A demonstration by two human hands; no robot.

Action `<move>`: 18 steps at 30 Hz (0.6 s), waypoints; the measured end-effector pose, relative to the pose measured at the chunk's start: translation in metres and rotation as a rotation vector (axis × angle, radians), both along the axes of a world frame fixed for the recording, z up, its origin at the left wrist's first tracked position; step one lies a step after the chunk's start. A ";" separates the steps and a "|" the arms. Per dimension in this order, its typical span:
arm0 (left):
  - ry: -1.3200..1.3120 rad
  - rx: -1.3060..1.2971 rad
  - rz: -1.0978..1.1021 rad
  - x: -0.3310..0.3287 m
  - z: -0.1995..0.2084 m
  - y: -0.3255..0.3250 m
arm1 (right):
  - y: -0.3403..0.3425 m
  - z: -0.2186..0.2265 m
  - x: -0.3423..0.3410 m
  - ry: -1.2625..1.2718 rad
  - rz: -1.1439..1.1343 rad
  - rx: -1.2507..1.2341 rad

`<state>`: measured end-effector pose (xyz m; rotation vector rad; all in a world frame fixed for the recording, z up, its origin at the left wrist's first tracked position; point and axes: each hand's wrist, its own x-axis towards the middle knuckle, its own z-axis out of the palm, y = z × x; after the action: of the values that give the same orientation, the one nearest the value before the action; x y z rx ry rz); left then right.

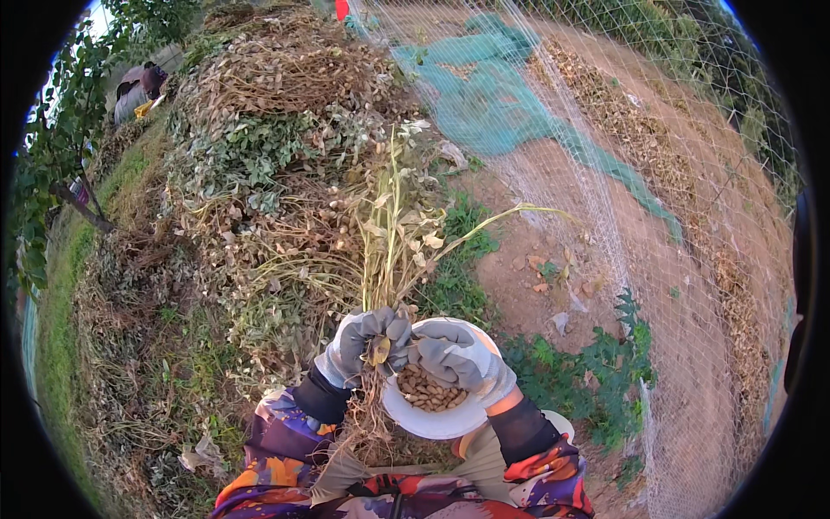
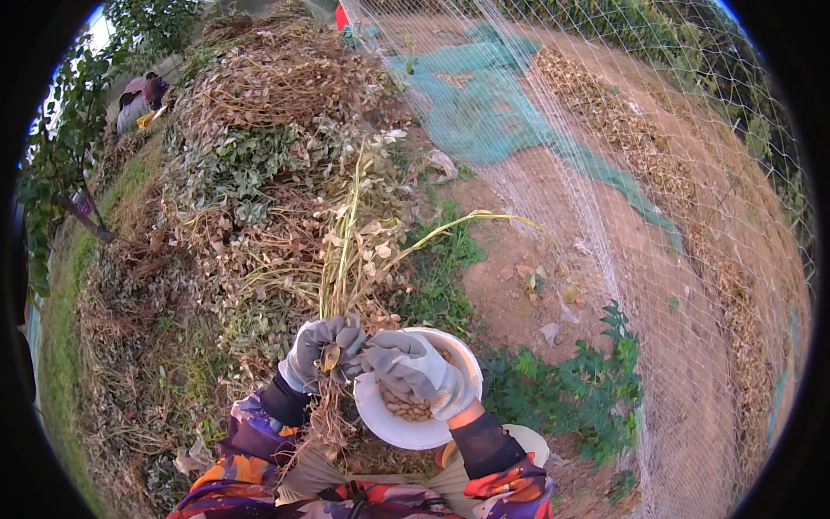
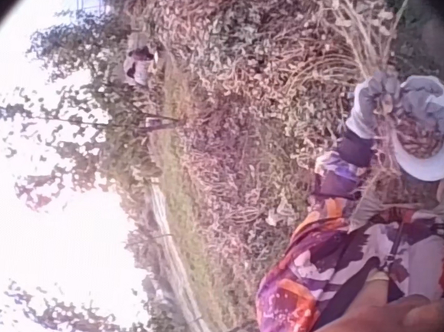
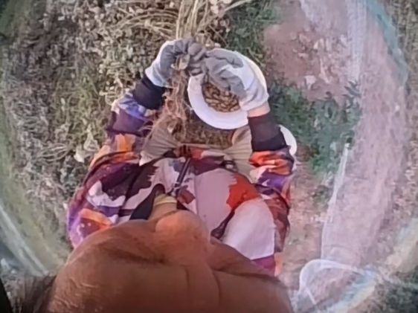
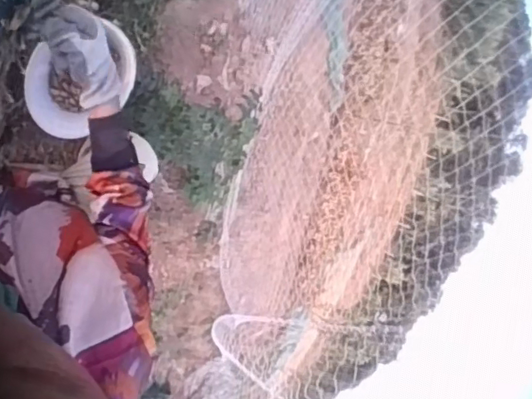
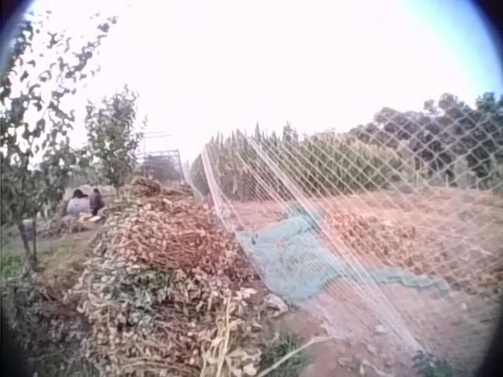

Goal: The person sits on the ground and removes peanuts from their pods by hand, placing the shelled nuts into a white bowl. The person repeatedly picks up peanut vines from a large pile, shells the nuts, and discards the empty pods.

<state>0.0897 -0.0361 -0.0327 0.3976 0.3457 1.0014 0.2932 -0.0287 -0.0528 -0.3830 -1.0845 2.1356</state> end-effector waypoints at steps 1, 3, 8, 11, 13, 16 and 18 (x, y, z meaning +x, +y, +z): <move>0.002 0.021 -0.012 0.001 -0.001 0.000 | 0.000 -0.003 0.001 -0.003 0.017 -0.038; -0.011 0.071 -0.055 0.000 0.000 -0.003 | 0.000 -0.006 0.004 -0.008 0.055 -0.115; 0.108 0.040 0.087 0.006 0.000 0.001 | -0.002 0.018 -0.011 -0.195 -0.223 0.049; 0.150 0.115 0.108 0.008 -0.003 0.008 | 0.007 0.028 -0.017 -0.323 -0.308 -0.031; 0.143 0.113 0.124 0.008 -0.006 0.008 | 0.008 0.024 -0.020 -0.308 -0.364 -0.086; 0.072 0.090 0.195 0.017 0.000 0.009 | 0.003 0.044 -0.023 -0.489 -0.380 0.145; 0.293 0.041 0.240 0.017 0.009 0.003 | 0.001 0.034 -0.030 -0.441 -0.506 0.328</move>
<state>0.1068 -0.0335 -0.0241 0.5510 0.6492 1.1878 0.2631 -0.0280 -0.0192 -0.8912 -1.3789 1.4306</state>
